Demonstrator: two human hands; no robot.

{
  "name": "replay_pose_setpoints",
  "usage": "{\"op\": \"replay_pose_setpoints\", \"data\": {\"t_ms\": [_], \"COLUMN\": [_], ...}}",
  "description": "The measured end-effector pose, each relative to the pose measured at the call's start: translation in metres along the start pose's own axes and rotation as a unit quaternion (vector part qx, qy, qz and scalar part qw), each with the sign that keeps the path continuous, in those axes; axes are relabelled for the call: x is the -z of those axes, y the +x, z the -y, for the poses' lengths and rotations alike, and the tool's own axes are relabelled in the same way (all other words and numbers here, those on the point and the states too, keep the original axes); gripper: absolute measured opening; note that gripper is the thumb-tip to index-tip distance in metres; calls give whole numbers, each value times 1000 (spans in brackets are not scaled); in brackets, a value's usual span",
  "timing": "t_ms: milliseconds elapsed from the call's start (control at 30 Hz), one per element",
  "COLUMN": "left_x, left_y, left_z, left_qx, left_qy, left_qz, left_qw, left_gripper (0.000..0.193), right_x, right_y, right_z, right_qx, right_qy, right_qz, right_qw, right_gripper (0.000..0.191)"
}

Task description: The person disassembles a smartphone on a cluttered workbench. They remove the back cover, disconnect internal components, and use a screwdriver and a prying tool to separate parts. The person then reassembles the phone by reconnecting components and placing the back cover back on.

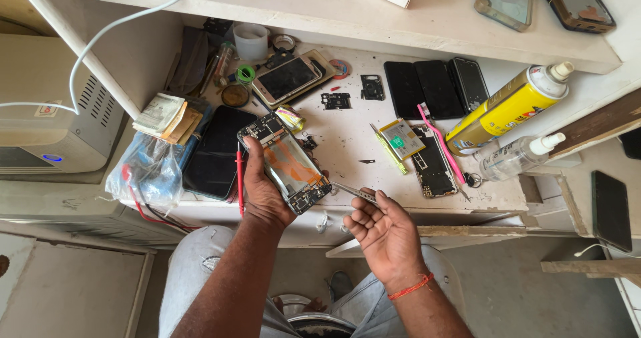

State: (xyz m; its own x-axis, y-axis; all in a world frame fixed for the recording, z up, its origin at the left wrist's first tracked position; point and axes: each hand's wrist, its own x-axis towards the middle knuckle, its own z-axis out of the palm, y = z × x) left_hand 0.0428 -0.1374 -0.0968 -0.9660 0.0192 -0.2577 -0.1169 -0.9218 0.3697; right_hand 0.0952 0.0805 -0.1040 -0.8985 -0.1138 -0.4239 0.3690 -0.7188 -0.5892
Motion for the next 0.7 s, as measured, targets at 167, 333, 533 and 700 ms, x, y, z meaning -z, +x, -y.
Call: {"op": "replay_pose_setpoints", "data": {"t_ms": [167,333,533,700], "left_x": [5,7,5,6], "left_y": [3,5,4,4], "left_z": [2,3,2,2], "left_qx": [5,19,15,4], "left_qy": [1,-1,-3,-5], "left_qz": [4,-2,-9,12], "left_qw": [1000,1000,1000,1000], "left_gripper": [94,101,97,90], "right_x": [-3,-8,-17,-20], "right_y": [-6,-13,-21,-27], "right_z": [-5,-4,-5,-7], "right_qx": [100,190,226,266], "right_qy": [-76,-178,-285,-345], "right_qz": [16,50,37,54], "right_qw": [992,964,931,898], "right_gripper": [32,35,34,34]}}
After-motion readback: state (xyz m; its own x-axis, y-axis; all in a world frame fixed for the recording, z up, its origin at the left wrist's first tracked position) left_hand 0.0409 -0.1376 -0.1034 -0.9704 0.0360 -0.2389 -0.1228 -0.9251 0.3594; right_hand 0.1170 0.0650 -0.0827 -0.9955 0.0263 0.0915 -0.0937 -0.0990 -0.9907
